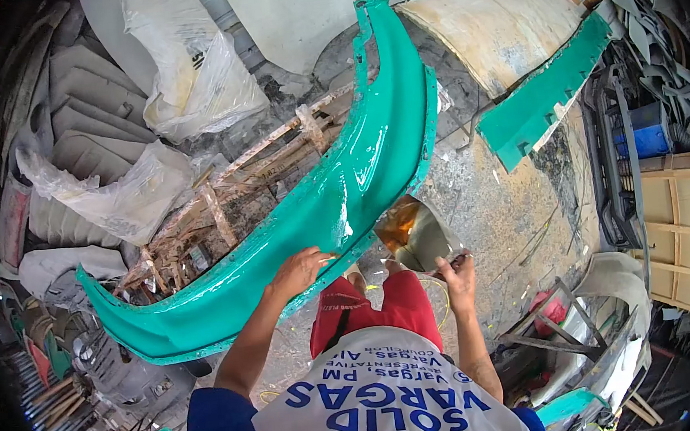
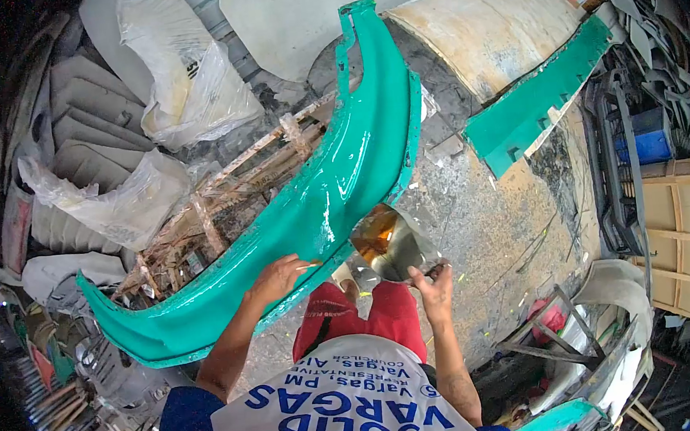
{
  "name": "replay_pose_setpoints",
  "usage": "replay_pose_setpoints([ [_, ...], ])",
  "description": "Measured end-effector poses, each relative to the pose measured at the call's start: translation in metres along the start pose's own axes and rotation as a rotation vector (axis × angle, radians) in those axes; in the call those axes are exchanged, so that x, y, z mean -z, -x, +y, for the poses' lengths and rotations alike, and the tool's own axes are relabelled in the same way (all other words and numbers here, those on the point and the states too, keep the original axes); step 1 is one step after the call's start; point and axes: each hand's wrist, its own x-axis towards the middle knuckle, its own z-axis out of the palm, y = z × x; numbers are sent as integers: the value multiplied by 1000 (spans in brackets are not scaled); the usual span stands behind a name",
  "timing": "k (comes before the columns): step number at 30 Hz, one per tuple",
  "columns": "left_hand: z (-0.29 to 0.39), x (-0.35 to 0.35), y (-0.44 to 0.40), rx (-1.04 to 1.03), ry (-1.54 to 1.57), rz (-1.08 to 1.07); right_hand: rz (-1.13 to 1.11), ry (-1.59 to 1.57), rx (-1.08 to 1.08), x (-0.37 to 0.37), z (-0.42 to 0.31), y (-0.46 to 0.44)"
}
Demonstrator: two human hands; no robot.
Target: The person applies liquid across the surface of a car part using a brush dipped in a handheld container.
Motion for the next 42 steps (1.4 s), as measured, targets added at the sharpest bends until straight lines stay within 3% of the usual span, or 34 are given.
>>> replay_pose_setpoints([
  [2, -14, 9, -20, -153, 12, -137, -14, -77, 27, 12, -10, 13],
  [4, -56, 0, -59, -157, 37, -110, 47, -59, 9, 23, -13, 25],
  [8, -76, 18, -129, -295, 79, 51, 129, -62, -1, 49, 0, 43],
  [10, -50, 38, -141, -215, 49, 121, 190, -27, -21, 59, 5, 57],
  [12, -1, 62, -133, -21, -43, 174, 208, -24, -27, 66, 8, 68],
  [13, -13, 48, -127, -21, -42, 178, 219, -25, -36, 69, 10, 73],
  [15, -45, 13, -112, -310, -241, 233, 220, -36, -29, 74, 15, 80],
  [16, -38, 7, -94, -248, -215, 143, 225, -50, -27, 75, 17, 81],
  [18, -48, -22, -55, -364, -213, 207, 222, -44, -19, 76, 13, 84],
  [20, -37, -20, -14, -244, -246, -65, 220, -34, -12, 76, 13, 86],
  [24, -33, -7, 28, -305, -251, -80, 265, -112, 30, 76, 1, 92],
  [26, -38, 5, 14, -151, -106, -283, 262, -138, 37, 77, -3, 96],
  [31, -34, -13, -106, -154, -143, -486, 314, -72, 12, 83, 2, 99],
  [33, -33, -26, -151, -283, -39, -429, 321, -57, 20, 86, 4, 103],
  [37, -18, -25, -186, -304, 33, -305, 334, -109, 55, 80, -3, 114],
  [39, -11, -18, -181, -491, 58, 42, 342, -109, 62, 80, -2, 120],
  [42, -2, -17, -143, -358, 29, 196, 353, -146, 52, 80, 0, 124],
])
